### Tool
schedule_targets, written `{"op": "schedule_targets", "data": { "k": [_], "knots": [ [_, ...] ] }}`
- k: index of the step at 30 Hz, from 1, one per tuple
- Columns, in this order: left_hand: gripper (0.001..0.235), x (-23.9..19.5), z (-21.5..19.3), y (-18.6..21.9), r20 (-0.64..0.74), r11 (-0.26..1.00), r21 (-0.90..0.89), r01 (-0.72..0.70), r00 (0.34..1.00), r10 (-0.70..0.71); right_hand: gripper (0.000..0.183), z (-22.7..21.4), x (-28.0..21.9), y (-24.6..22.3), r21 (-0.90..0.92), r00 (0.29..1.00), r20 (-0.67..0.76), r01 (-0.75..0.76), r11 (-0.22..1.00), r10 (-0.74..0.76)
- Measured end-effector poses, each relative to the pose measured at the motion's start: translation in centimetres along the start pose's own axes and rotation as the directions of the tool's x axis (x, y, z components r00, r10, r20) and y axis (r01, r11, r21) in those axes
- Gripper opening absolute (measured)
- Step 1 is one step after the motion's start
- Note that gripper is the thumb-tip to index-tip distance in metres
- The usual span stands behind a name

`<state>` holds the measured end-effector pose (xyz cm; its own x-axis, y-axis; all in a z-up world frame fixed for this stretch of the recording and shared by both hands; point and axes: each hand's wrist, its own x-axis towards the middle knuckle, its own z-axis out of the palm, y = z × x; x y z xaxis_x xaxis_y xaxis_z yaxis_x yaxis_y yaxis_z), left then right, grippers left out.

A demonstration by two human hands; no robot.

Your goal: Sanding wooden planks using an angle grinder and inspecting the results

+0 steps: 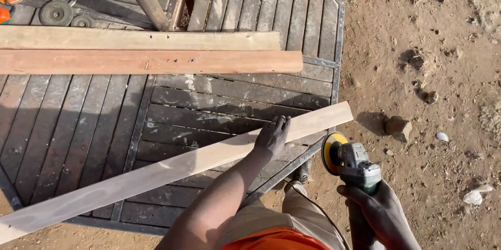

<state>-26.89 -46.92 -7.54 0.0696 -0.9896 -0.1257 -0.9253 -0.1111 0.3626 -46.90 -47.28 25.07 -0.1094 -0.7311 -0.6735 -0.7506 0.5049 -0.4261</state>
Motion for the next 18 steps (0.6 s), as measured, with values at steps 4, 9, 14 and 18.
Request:
{"op": "schedule_targets", "data": {
  "k": [4,9,14,18],
  "knots": [
    [0.11,0.5,-1.3,2.4,0.121,0.989,-0.093,0.113,0.988,-0.101,0.034,-2.2,3.1,2.8,-0.053,0.999,-0.04,0.017,0.998,-0.019],
    [0.093,0.8,-1.0,3.6,0.018,0.98,0.148,0.134,0.99,-0.138,0.029,-5.2,8.2,3.4,-0.021,1.0,0.01,-0.022,1.0,0.023],
    [0.115,4.9,1.3,6.4,-0.043,0.954,0.275,0.117,0.993,-0.11,0.022,-7.9,17.7,6.6,0.003,0.991,0.078,0.111,0.994,-0.111],
    [0.11,9.4,3.1,8.7,0.006,0.989,0.129,0.076,0.997,-0.078,0.025,-10.0,23.4,6.0,-0.046,0.98,0.133,0.156,0.987,-0.148]
  ]
}}
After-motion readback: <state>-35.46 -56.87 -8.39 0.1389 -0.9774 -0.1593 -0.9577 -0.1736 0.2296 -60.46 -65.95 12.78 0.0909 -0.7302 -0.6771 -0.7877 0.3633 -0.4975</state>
